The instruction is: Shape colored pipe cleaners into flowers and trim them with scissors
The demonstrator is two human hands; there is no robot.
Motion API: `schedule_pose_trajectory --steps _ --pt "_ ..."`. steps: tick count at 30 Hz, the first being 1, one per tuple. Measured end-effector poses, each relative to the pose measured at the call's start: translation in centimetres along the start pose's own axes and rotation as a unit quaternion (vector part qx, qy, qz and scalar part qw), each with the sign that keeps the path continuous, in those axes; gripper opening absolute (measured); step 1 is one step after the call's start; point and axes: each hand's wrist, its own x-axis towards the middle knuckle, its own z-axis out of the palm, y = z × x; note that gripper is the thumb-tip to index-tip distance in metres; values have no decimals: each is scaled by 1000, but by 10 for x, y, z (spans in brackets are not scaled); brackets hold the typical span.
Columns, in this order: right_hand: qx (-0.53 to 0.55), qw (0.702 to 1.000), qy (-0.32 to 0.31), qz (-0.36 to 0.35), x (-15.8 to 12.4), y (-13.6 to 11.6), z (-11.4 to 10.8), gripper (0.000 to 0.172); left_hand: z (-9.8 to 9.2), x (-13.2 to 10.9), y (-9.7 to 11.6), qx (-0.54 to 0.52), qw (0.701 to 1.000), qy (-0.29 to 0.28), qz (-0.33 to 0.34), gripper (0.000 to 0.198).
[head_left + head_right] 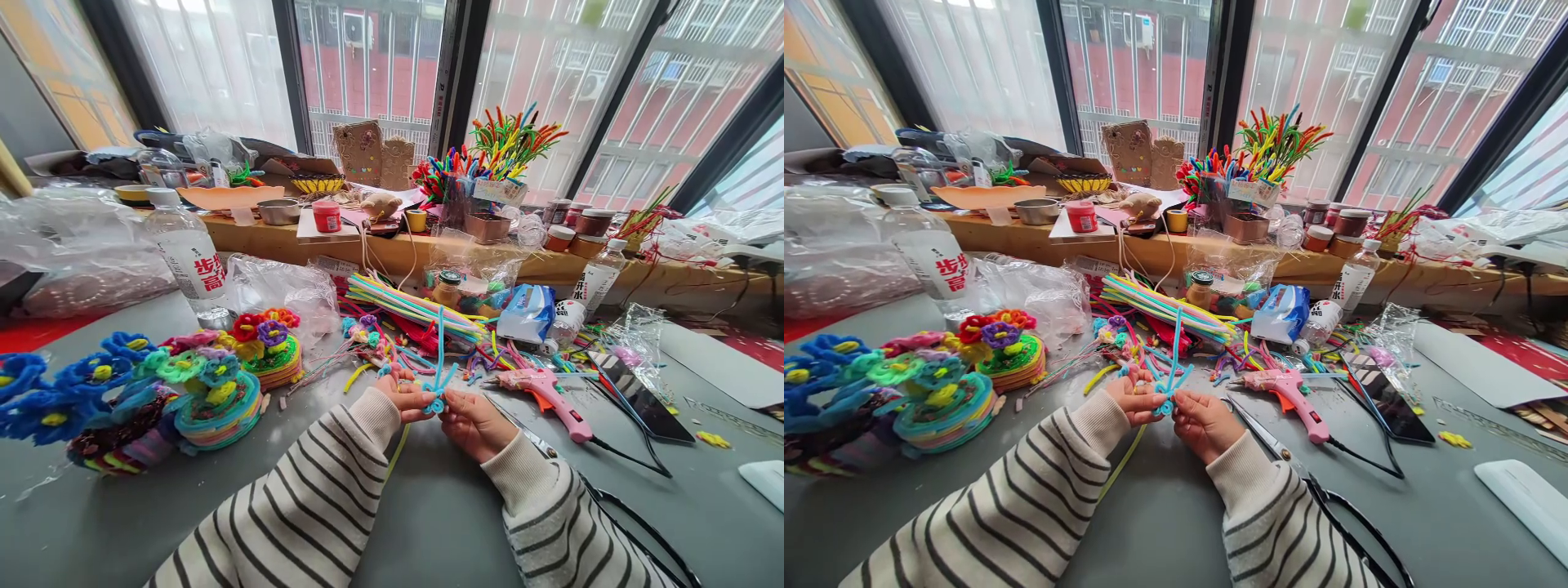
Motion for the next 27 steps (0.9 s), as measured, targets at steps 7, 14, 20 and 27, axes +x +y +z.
schedule_pose_trajectory --steps 7,14,20,27 --pt "-133 984 42 -113 1 -4 -3 25 -5 6 0 -11 1000 24 2 52" --pt "-482 762 76 -426 -9 -14 -5 12 -5 6 1 -11 999 32 -18 55" --pt "-595 614 60 -515 -7 -10 -6 18 -5 9 0 -1 999 38 -20 55" --pt "-640 575 84 -503 -7 -8 -4 13 -3 7 -4 44 994 45 87 54"
